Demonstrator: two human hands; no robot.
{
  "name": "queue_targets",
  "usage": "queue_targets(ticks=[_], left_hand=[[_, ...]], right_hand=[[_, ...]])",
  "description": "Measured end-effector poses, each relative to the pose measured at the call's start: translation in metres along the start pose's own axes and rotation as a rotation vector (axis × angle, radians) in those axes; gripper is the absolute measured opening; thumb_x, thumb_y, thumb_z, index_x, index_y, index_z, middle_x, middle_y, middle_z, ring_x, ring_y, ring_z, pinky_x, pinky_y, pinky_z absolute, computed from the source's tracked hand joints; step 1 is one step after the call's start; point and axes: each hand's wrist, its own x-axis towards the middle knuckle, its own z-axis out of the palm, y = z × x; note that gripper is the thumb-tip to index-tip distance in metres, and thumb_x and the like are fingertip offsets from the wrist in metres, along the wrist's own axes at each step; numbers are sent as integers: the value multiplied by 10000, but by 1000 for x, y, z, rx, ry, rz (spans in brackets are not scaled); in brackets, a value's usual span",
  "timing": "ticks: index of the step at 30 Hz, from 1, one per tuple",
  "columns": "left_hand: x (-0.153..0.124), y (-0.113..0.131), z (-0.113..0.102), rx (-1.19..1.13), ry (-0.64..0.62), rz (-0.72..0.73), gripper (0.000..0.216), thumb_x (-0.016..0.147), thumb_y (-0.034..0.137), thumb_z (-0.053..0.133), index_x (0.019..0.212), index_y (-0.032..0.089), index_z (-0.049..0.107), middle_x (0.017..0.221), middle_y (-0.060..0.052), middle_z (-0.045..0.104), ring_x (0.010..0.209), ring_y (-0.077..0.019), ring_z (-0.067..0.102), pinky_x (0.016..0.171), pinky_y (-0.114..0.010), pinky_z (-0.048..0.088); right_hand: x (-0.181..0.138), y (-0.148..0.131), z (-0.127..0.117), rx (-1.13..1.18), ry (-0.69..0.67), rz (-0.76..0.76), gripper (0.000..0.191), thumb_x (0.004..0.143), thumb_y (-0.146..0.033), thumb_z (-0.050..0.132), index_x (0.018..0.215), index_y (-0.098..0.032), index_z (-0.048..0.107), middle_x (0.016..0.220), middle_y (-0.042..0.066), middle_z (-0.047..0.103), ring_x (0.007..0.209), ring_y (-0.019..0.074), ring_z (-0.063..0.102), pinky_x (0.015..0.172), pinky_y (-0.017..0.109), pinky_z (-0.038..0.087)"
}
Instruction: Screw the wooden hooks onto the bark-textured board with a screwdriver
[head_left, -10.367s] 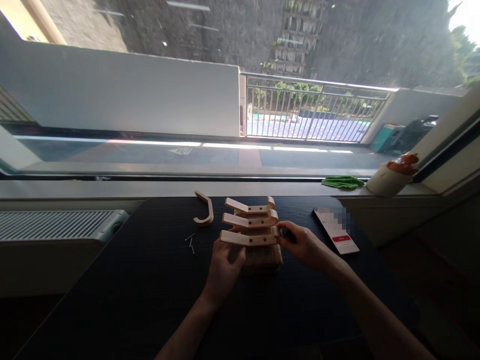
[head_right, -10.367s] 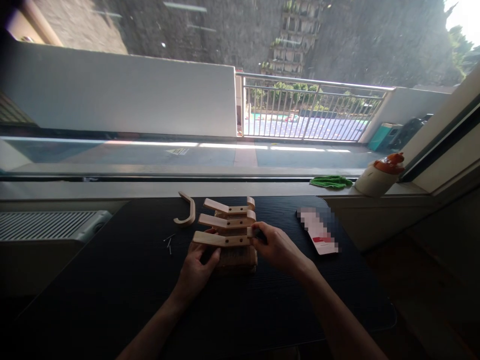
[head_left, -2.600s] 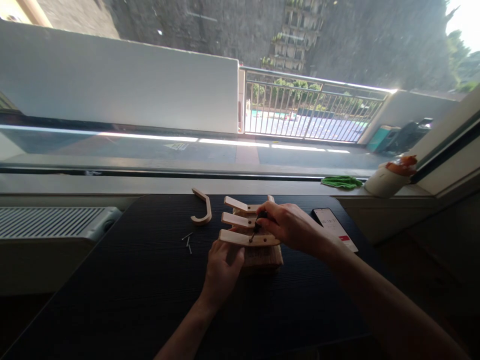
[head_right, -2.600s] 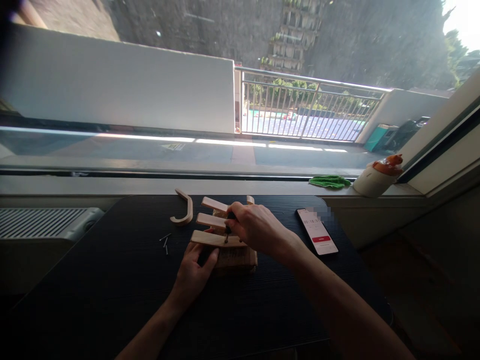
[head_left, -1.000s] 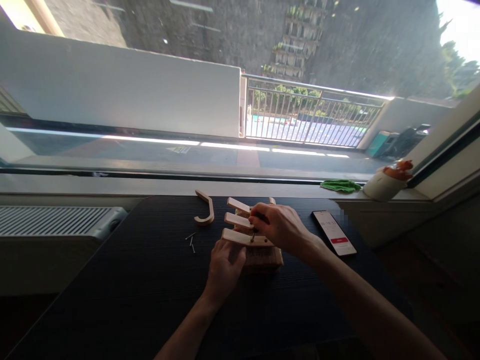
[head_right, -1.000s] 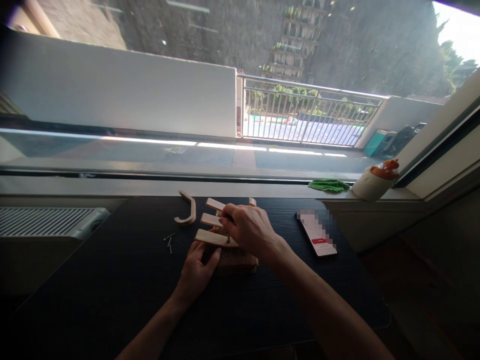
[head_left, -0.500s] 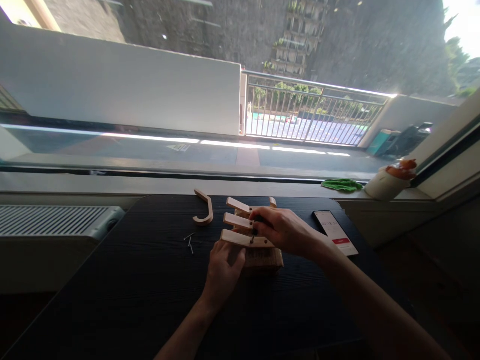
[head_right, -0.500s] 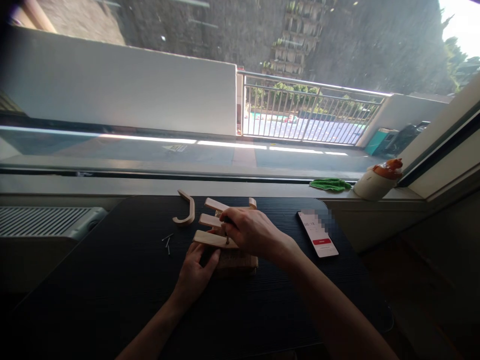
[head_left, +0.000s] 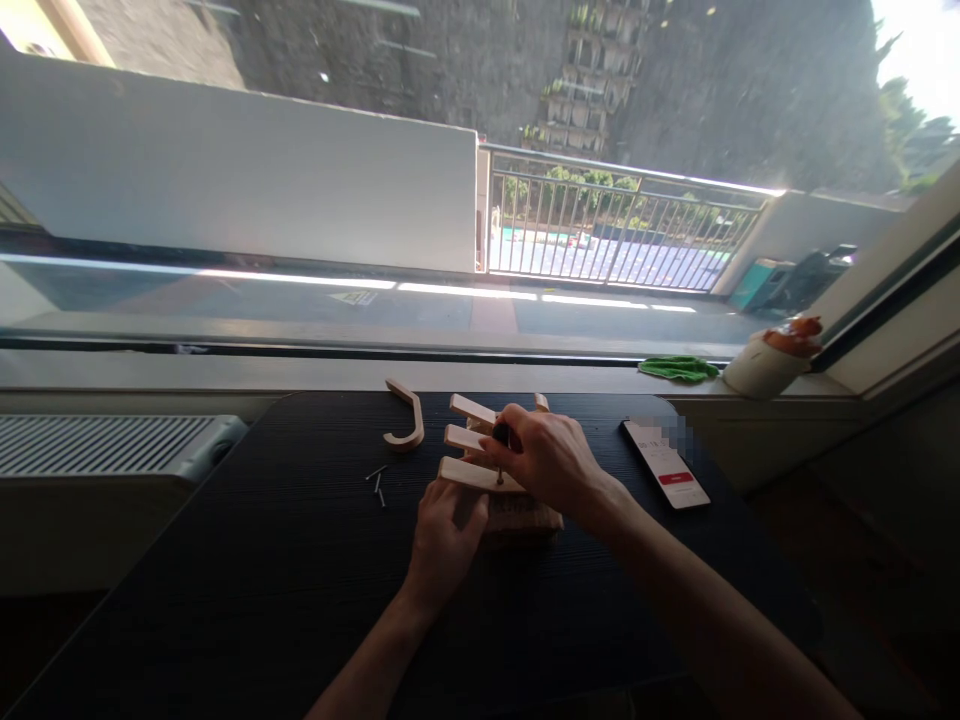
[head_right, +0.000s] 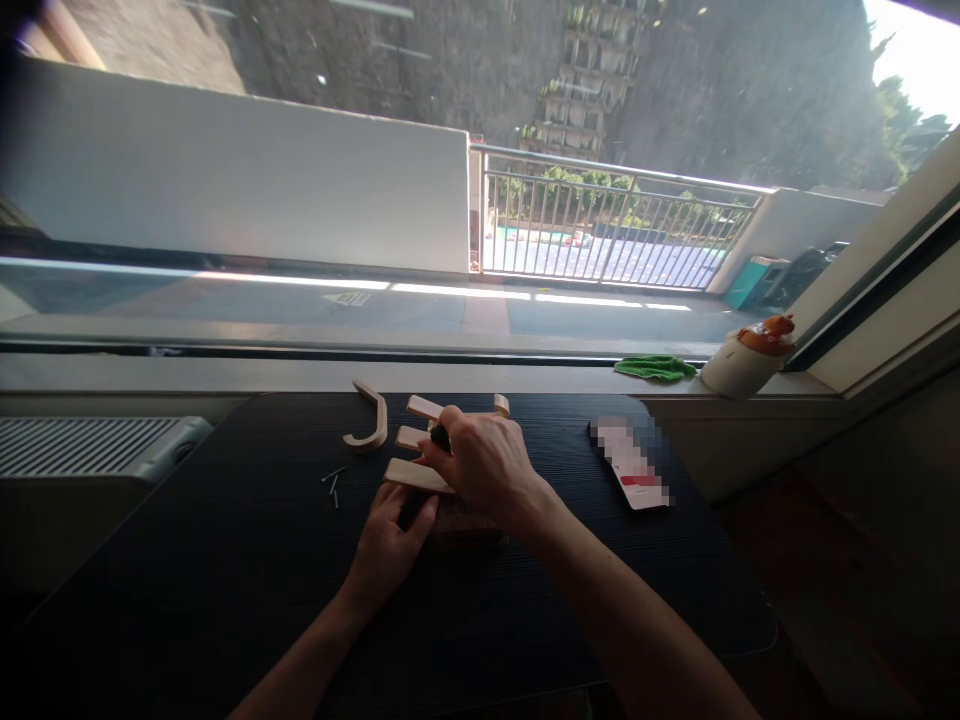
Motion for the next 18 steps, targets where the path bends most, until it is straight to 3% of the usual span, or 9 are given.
queue_targets(ticks=[10,18], left_hand=[[1,1,-2,-5,20,11,318,786,260,508,1098,228,557,1117,-49,557,1067,-226,496,941,-382,394],[0,-1,0,15,8,-1,303,784,259,510,1080,222,562,1113,-50,560,1067,-227,496,938,-381,397]], right_hand=[[-6,4,-22,110,-165,-247,214,885,-302,410,1018,-228,560,874,15,617,758,134,551,630,237,316],[-3,12,-20,123,-165,-235,243,895,-343,404,1020,-185,539,893,47,627,769,150,563,645,245,322]])
